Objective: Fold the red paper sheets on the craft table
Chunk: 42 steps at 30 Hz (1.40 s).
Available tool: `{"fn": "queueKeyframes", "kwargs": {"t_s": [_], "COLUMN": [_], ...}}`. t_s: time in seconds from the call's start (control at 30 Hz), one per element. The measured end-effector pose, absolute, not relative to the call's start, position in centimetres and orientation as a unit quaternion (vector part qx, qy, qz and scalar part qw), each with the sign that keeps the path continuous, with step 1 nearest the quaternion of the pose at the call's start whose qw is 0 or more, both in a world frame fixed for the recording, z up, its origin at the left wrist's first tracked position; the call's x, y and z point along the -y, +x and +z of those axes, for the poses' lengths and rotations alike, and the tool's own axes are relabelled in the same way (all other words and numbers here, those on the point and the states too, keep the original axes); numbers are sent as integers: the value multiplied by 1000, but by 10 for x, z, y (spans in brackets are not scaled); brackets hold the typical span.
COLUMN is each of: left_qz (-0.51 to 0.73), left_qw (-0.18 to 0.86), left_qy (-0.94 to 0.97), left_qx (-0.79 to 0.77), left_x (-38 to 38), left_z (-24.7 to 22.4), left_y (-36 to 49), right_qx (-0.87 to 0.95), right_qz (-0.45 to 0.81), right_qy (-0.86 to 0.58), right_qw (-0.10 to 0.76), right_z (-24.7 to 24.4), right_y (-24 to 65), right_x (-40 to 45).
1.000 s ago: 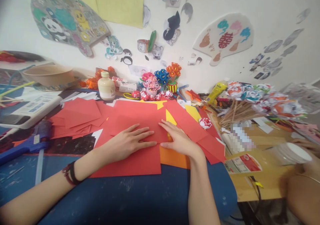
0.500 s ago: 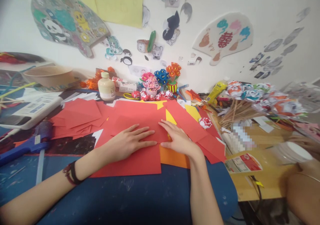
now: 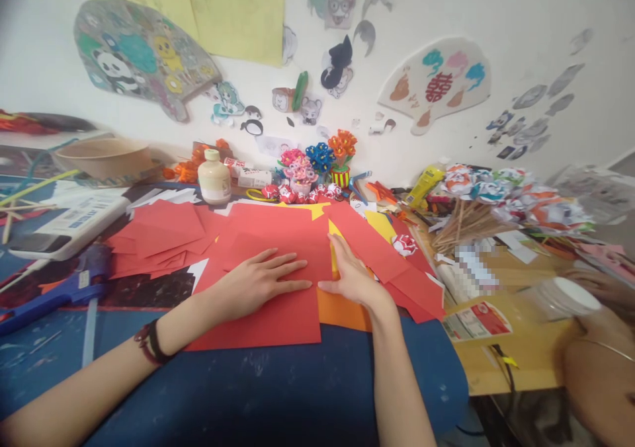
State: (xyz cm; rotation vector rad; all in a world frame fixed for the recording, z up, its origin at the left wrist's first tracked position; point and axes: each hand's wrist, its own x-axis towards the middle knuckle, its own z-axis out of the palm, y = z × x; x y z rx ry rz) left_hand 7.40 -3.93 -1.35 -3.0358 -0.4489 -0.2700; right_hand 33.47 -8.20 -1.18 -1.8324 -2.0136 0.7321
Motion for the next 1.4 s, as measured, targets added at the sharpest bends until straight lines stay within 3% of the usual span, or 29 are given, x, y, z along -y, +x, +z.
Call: {"fn": "queueKeyframes", "kwargs": {"t_s": [0.27,0.4,0.6,0.93,1.4], "left_qz": [-68,-66,-99,-148,-221], "left_qw": [25,19,-16,-111,-226], "left_qy": [-986,-986,-980,-902,-835], "left_qx": [150,150,174,391,451], "left_x": [41,43,36,4,-17], "left_z": [-10,-8,-6,5,-10], "left_y": [73,74,63,16,5], "right_qx": [700,694,737,764,840], "right_qz": [308,254,270,217,223], "right_qy": [-593,-590,-579,-569,-474], "right_qw": [251,325,223,213,143], "right_z": [-5,-3,-18,-14,-8], "right_y": [347,324,311,304,263], "right_x": [95,89,77,80,100]}}
